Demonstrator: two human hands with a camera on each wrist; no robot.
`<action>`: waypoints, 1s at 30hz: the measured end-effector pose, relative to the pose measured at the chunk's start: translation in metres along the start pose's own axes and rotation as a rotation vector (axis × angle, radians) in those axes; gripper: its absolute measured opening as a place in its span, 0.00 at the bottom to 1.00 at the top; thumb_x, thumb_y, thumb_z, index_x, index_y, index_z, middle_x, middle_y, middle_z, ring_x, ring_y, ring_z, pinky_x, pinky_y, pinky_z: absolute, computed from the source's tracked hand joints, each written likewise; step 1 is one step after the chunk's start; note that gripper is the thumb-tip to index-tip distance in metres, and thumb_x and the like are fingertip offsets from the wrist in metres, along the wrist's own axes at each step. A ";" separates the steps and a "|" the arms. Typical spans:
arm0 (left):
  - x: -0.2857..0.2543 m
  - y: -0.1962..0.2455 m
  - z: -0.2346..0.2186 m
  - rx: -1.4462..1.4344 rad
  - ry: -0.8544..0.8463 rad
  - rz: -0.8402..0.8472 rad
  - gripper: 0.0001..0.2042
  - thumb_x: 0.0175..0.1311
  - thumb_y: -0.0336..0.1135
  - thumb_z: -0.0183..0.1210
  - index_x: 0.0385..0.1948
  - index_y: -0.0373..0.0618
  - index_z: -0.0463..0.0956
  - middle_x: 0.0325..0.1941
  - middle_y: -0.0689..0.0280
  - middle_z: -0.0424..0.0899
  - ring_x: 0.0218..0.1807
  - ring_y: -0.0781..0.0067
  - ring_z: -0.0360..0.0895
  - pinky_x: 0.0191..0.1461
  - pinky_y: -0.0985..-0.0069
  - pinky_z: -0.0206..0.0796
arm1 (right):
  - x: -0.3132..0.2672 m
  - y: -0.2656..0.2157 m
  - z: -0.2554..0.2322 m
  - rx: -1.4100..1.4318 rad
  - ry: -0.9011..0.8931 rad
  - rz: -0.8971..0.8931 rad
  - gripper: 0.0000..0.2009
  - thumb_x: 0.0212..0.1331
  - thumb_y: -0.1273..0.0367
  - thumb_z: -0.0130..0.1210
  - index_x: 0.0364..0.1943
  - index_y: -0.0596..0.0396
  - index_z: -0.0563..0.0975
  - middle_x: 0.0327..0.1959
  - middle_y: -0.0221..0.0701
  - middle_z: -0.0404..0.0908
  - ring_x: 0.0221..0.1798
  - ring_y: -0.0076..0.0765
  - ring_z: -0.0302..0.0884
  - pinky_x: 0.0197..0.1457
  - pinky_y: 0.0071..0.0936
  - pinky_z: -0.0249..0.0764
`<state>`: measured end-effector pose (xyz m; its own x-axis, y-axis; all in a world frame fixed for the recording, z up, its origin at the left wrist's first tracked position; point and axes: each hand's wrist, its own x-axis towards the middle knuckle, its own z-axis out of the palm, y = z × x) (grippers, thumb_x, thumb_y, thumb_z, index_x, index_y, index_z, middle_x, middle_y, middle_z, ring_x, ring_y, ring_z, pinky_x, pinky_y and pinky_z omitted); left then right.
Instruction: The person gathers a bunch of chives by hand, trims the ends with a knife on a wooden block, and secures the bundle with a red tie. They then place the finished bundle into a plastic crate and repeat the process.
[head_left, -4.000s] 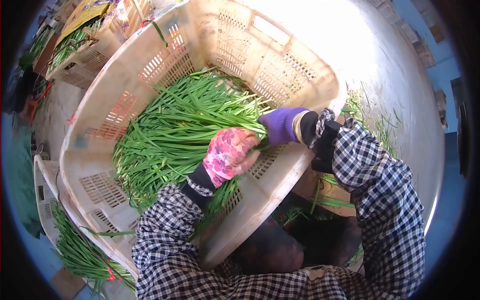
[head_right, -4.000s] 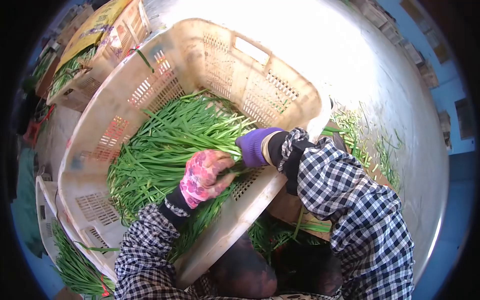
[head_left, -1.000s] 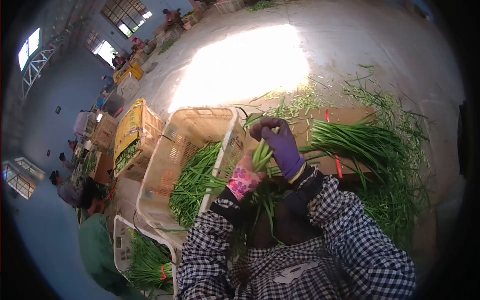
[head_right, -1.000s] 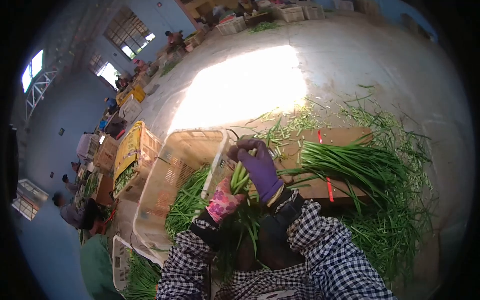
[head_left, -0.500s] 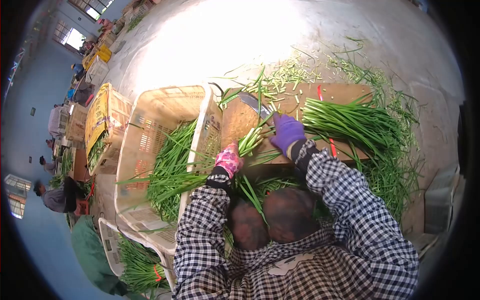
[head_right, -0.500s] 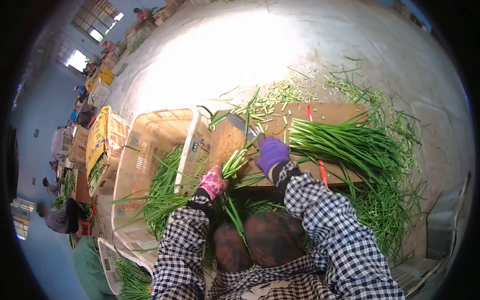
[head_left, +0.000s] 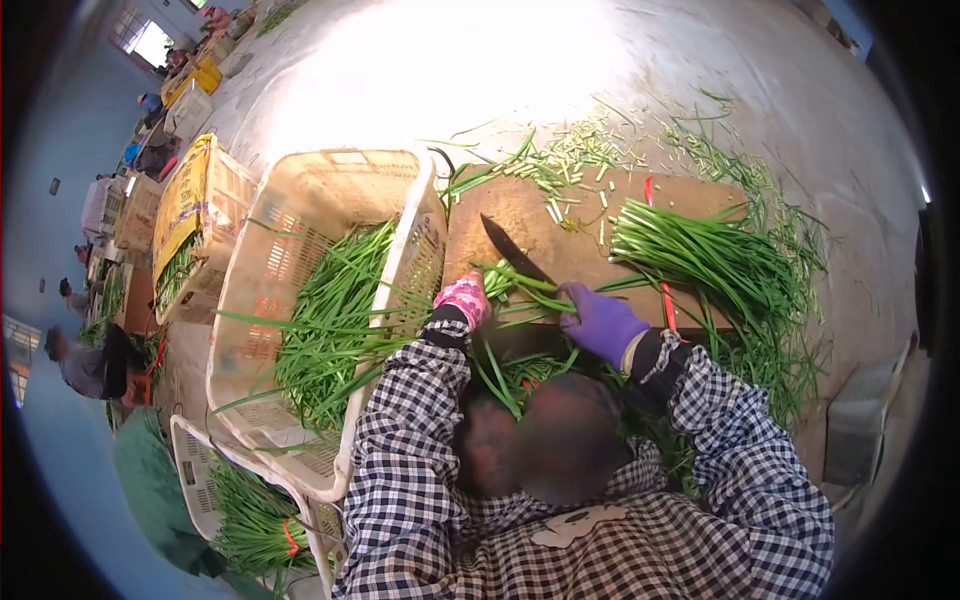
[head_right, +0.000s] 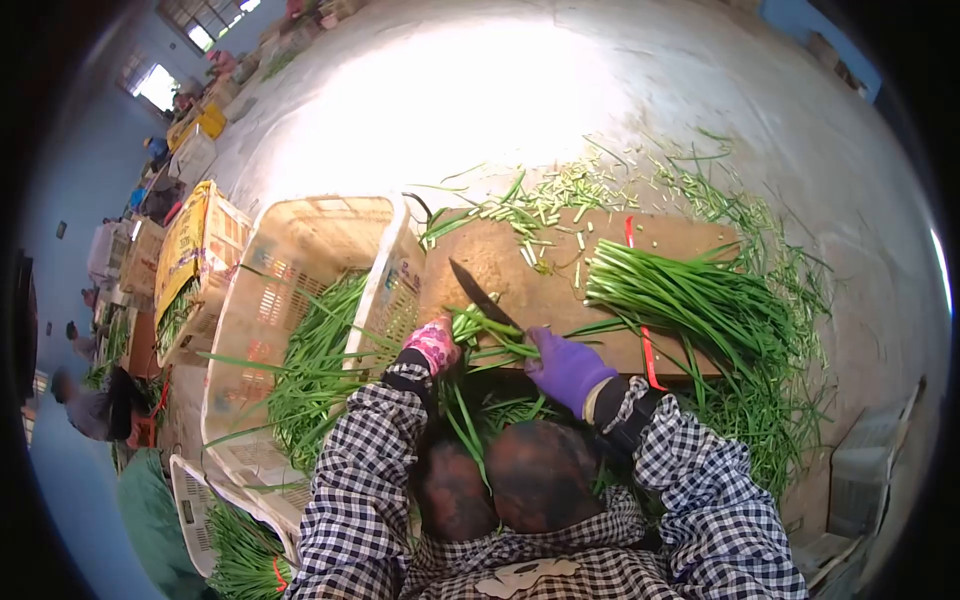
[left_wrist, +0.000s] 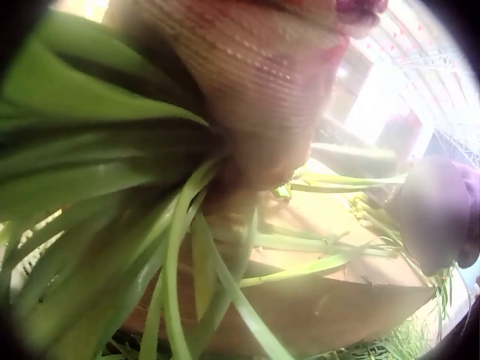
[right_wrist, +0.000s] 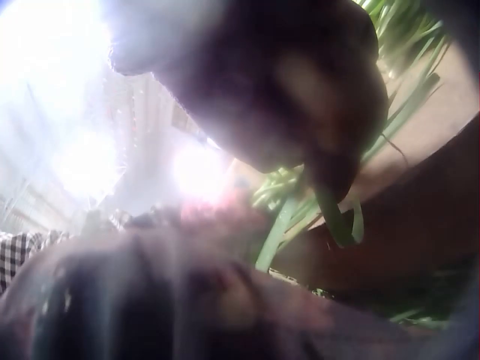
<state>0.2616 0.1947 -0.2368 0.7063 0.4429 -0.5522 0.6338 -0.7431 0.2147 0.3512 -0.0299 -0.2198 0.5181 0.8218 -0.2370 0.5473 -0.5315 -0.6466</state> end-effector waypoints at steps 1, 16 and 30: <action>0.000 0.001 -0.002 0.002 -0.015 -0.012 0.21 0.46 0.34 0.61 0.44 0.39 0.68 0.37 0.49 0.80 0.43 0.51 0.77 0.44 0.62 0.69 | -0.006 -0.001 -0.001 -0.053 -0.049 0.015 0.21 0.56 0.62 0.48 0.52 0.56 0.61 0.44 0.48 0.75 0.44 0.54 0.74 0.45 0.43 0.70; -0.011 0.006 -0.009 0.000 -0.083 -0.009 0.22 0.48 0.35 0.58 0.48 0.41 0.67 0.44 0.48 0.77 0.49 0.48 0.73 0.51 0.61 0.66 | 0.056 -0.021 0.039 -0.206 -0.067 -0.043 0.22 0.51 0.67 0.51 0.51 0.56 0.61 0.36 0.47 0.77 0.37 0.53 0.76 0.38 0.44 0.71; -0.169 -0.123 -0.090 -1.538 0.965 0.369 0.22 0.53 0.32 0.60 0.50 0.45 0.65 0.37 0.64 0.75 0.36 0.68 0.74 0.39 0.68 0.72 | 0.108 -0.007 -0.018 -0.324 0.052 0.181 0.26 0.52 0.60 0.49 0.57 0.51 0.63 0.36 0.47 0.77 0.41 0.53 0.76 0.46 0.43 0.70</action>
<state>0.0928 0.2564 -0.0972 0.4213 0.8922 0.1630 -0.2725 -0.0469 0.9610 0.4153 0.0587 -0.2281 0.6539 0.7014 -0.2837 0.6191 -0.7116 -0.3322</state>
